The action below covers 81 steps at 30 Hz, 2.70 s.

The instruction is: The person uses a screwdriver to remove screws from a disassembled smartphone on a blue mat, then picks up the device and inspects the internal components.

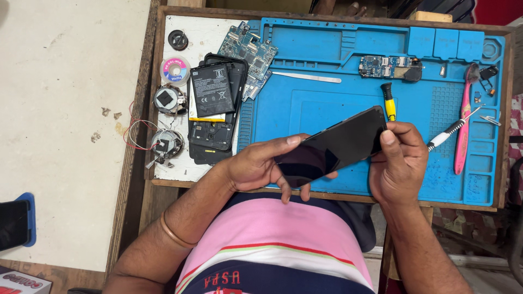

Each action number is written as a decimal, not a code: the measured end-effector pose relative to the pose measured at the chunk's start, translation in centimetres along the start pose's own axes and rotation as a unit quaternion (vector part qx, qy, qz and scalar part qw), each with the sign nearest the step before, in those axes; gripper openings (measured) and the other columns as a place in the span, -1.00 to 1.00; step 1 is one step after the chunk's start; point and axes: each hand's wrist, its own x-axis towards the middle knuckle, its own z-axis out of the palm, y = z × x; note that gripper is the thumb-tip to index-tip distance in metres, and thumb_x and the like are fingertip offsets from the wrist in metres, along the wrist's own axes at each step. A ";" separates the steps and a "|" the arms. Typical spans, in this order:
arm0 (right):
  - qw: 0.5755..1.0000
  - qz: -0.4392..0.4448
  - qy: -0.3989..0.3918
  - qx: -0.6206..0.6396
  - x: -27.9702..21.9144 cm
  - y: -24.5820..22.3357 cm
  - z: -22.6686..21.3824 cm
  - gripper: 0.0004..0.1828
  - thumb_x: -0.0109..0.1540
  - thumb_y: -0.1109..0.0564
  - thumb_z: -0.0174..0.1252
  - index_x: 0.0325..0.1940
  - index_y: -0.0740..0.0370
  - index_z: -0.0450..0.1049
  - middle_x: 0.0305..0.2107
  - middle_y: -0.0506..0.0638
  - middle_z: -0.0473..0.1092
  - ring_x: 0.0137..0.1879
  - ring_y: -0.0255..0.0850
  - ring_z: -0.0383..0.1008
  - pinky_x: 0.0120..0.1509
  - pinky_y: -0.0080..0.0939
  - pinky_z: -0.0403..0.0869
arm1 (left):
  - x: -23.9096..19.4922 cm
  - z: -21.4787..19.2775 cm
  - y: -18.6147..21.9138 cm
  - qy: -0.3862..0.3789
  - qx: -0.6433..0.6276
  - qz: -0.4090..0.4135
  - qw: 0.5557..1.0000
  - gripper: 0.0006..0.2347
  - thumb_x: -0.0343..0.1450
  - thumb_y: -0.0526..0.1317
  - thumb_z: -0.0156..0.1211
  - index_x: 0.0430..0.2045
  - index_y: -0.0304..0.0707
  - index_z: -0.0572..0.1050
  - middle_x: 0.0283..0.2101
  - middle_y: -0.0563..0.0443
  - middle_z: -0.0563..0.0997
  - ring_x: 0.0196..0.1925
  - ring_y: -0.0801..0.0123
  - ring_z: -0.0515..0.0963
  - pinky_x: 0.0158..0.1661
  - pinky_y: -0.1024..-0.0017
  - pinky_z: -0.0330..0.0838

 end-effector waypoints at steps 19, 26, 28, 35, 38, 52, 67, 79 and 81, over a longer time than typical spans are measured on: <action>0.994 0.006 -0.106 -0.019 -0.6 -0.3 0.5 -0.74 0.51 0.06 0.09 0.17 0.30 0.46 -0.21 0.20 0.53 -0.21 -0.10 0.58 -0.08 -0.07 0.63 | -0.3 -0.4 -0.2 -0.024 -0.008 0.058 0.998 -0.42 0.68 0.07 -0.33 0.53 -0.41 0.06 0.27 -0.53 0.48 -0.09 0.03 0.69 -0.27 0.38 0.60; 0.994 -0.001 -0.108 -0.028 -0.7 0.1 -0.1 -0.75 0.53 0.06 0.13 0.12 0.34 0.46 -0.19 0.20 0.53 -0.21 -0.09 0.59 -0.09 -0.11 0.60 | -0.4 -0.1 0.0 -0.018 0.003 0.059 0.998 -0.42 0.68 0.06 -0.32 0.53 -0.44 0.06 0.26 -0.51 0.49 -0.11 0.02 0.70 -0.29 0.40 0.59; 0.993 -0.003 -0.113 -0.030 -0.7 0.1 -0.1 -0.74 0.53 0.06 0.13 0.12 0.34 0.46 -0.19 0.20 0.53 -0.21 -0.09 0.59 -0.08 -0.11 0.60 | -0.4 -0.1 0.0 -0.015 0.004 0.057 0.998 -0.42 0.67 0.06 -0.31 0.54 -0.39 0.03 0.24 -0.51 0.50 -0.12 0.04 0.70 -0.30 0.41 0.58; 0.991 0.007 -0.128 -0.032 -0.6 -0.4 0.8 -0.69 0.48 0.08 0.11 0.19 0.37 0.42 -0.20 0.23 0.51 -0.20 -0.09 0.58 -0.03 0.02 0.65 | -0.5 0.4 0.3 -0.003 0.015 0.064 0.998 -0.41 0.66 0.07 -0.32 0.56 -0.36 0.02 0.21 -0.48 0.52 -0.16 0.08 0.70 -0.33 0.44 0.55; 0.991 0.011 -0.130 -0.032 -0.7 -0.1 0.4 -0.69 0.47 0.10 0.12 0.18 0.38 0.43 -0.17 0.24 0.51 -0.17 -0.05 0.58 0.00 0.08 0.64 | -0.5 0.2 0.1 0.001 0.015 0.065 0.998 -0.41 0.66 0.08 -0.30 0.52 -0.39 0.07 0.20 -0.44 0.54 -0.17 0.10 0.70 -0.34 0.45 0.54; 0.971 0.022 -0.187 -0.150 -0.9 0.6 -0.1 -0.73 0.37 0.22 0.14 0.11 0.42 0.50 -0.23 0.25 0.57 -0.14 -0.06 0.61 0.01 -0.03 0.59 | -0.8 0.9 0.1 0.038 0.029 0.132 0.990 -0.41 0.57 0.12 -0.14 0.34 -0.44 0.25 0.10 -0.37 0.61 -0.25 0.20 0.68 -0.45 0.51 0.45; 0.937 0.062 -0.224 -0.261 -0.9 0.4 1.3 -0.74 0.29 0.25 0.16 0.04 0.43 0.55 -0.28 0.16 0.62 -0.17 -0.17 0.65 -0.06 -0.21 0.62 | -0.8 0.3 0.2 0.062 -0.018 0.218 0.974 -0.34 0.57 0.18 -0.24 0.44 -0.39 0.24 0.21 -0.44 0.54 -0.25 0.21 0.66 -0.40 0.48 0.43; 0.943 0.075 -0.220 -0.239 -1.1 0.5 1.0 -0.73 0.31 0.26 0.15 0.06 0.44 0.53 -0.25 0.18 0.61 -0.15 -0.15 0.64 -0.03 -0.18 0.61 | -0.7 0.3 0.3 0.064 -0.050 0.228 0.970 -0.34 0.57 0.17 -0.22 0.47 -0.39 0.19 0.28 -0.45 0.49 -0.15 0.12 0.68 -0.31 0.39 0.51; 0.942 0.077 -0.219 -0.240 -1.0 0.5 0.9 -0.73 0.31 0.26 0.16 0.06 0.44 0.53 -0.25 0.17 0.61 -0.15 -0.15 0.64 -0.03 -0.18 0.61 | -0.8 0.4 0.4 0.056 -0.039 0.238 0.969 -0.36 0.58 0.16 -0.16 0.46 -0.39 0.20 0.27 -0.45 0.50 -0.14 0.12 0.69 -0.31 0.40 0.52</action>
